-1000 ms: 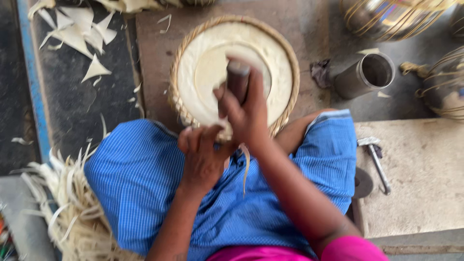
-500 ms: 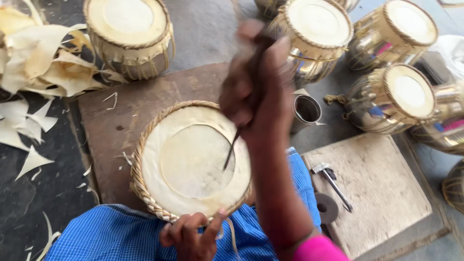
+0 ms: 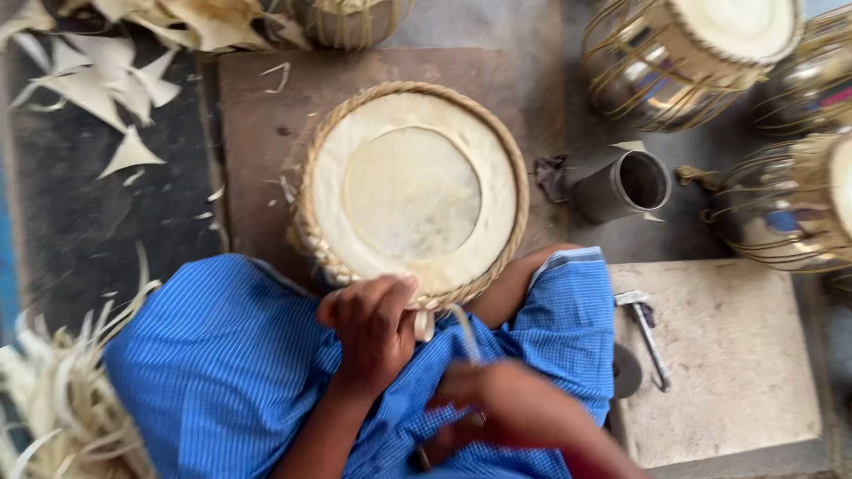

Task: The person sits on the floor and uses a metal tool to thread leather straps through the braided rim of a drum head, pulling the straps tight to secure them.

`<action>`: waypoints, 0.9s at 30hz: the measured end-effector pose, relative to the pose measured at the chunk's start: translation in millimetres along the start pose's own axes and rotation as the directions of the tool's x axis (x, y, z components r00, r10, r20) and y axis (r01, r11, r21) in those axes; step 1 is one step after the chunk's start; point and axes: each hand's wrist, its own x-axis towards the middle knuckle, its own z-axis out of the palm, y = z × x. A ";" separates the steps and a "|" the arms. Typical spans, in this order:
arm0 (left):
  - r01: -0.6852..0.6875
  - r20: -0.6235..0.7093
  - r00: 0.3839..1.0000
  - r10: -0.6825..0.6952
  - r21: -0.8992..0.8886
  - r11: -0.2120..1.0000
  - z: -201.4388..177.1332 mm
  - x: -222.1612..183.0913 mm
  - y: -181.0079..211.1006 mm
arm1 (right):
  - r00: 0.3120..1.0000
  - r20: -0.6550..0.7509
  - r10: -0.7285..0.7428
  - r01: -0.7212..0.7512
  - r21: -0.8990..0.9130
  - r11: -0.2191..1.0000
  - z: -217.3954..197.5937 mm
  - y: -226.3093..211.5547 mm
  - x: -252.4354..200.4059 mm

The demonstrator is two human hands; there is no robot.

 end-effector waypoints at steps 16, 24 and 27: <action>-0.025 0.134 0.991 0.027 -0.018 1.000 -16.6 2.9 -1.5 | 0.594 -0.804 0.031 0.666 0.513 0.541 -35.5 26.0 69.1; -0.033 0.155 0.987 0.052 -0.122 0.992 -27.3 9.3 -2.3 | 0.675 -0.513 -0.530 0.292 -0.474 0.831 -59.9 0.8 46.4; -0.059 0.143 0.987 0.076 -0.123 0.991 -29.1 10.9 -1.1 | 0.621 -0.532 -0.576 0.213 -0.592 0.777 -43.9 1.5 56.7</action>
